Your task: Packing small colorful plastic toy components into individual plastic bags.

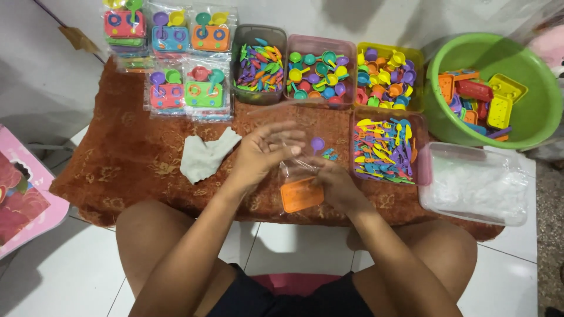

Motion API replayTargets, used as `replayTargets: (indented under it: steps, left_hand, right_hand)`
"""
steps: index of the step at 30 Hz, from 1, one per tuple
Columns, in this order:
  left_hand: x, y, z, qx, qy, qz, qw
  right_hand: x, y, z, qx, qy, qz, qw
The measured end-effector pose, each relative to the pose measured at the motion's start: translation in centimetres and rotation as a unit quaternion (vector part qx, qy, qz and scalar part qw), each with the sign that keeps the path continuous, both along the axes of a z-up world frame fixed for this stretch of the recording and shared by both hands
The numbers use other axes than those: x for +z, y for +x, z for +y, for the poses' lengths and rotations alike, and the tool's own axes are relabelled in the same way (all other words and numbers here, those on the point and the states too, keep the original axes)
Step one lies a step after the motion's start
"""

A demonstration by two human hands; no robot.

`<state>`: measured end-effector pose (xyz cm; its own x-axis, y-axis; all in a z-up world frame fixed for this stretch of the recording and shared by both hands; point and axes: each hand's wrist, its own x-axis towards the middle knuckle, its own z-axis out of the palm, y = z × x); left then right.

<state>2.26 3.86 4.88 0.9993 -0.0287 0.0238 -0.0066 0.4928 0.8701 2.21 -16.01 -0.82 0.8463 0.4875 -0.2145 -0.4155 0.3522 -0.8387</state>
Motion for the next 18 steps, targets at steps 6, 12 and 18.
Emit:
replayTargets:
  steps: [6, 12, 18]
  left_hand:
    - [1.0, -0.3, 0.6, 0.087, 0.029, 0.032, 0.995]
    - [2.5, -0.8, 0.8, 0.034, 0.017, 0.072, 0.997]
    - [3.5, -0.4, 0.5, 0.009, 0.044, 0.087, 0.995]
  right_hand:
    - [7.6, -0.2, 0.3, 0.055, -0.251, -0.190, 0.948]
    - [-3.1, 8.0, -7.3, 0.010, -0.655, -0.425, 0.625]
    - [-9.2, 9.2, -6.2, 0.010, -0.735, -0.501, 0.457]
